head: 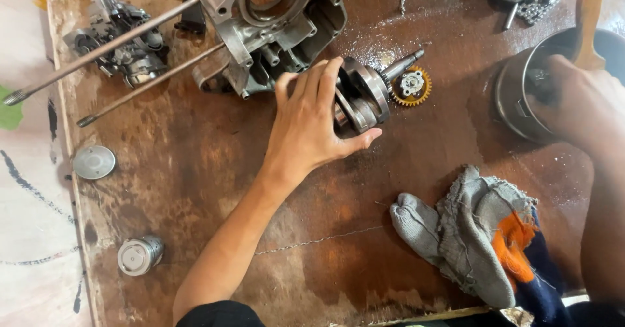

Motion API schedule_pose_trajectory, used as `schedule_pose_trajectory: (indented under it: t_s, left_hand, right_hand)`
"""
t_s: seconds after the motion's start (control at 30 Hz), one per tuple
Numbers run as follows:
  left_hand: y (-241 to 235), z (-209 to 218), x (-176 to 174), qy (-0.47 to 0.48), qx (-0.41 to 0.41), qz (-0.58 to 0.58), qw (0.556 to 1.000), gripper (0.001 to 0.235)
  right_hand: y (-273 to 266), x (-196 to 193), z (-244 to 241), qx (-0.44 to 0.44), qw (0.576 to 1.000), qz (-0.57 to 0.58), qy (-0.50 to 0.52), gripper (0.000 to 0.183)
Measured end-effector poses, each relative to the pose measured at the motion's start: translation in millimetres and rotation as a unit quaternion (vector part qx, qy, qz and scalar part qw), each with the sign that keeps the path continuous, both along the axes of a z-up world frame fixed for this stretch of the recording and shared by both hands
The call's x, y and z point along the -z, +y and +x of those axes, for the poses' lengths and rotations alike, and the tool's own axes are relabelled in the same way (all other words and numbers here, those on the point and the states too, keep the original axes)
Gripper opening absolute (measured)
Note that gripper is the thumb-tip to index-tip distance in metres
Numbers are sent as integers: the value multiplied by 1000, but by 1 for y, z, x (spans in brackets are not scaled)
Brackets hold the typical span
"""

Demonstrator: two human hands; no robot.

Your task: The person cleans a motorcycle crankshaft with a brush dipped in liquid and wipes it with a cloth. They then fit a bearing ring onto the crankshaft, pressing and seating it by hand while using a small pry tool to help work the ring into place.

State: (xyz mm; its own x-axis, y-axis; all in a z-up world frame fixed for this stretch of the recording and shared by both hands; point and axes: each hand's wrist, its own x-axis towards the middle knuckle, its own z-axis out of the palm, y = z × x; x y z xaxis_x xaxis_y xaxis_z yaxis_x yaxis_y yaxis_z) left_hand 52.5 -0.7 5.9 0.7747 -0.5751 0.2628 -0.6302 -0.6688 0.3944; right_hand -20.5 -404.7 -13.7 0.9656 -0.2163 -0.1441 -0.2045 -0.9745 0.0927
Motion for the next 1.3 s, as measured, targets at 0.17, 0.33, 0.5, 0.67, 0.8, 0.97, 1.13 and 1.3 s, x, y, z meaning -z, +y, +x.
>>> schedule_pose_trajectory:
  t_s: [0.17, 0.33, 0.5, 0.67, 0.8, 0.97, 1.13, 1.3]
  left_hand:
    - [-2, -3, 3, -28, -20, 7, 999, 119]
    - [-2, -3, 3, -6, -16, 6, 1000, 118]
    - [-3, -3, -2, -11, -28, 16, 999, 120]
    - [0, -4, 2, -3, -12, -23, 1000, 122]
    - [-7, 2, 3, 37, -27, -13, 999, 132]
    - [-6, -5, 9, -23, -23, -21, 999, 129]
    - [-4, -3, 2, 43, -25, -12, 999, 126]
    - [-7, -3, 5, 7, -21, -35, 999, 132]
  right_hand:
    - [-54, 53, -16, -79, 994, 50, -51, 24]
    - [-2, 4, -23, -2, 927, 319, -199, 28]
    - [136, -102, -33, -306, 909, 183, -216, 31]
    - [185, -65, -3, -342, 889, 224, -208, 31]
    - [206, -56, -5, -356, 880, 260, -175, 42]
    - [208, -69, -6, -308, 870, 356, -147, 45]
    - [214, -76, -5, -214, 867, 442, -82, 44]
    - [201, -76, 1, -291, 907, 273, -138, 46]
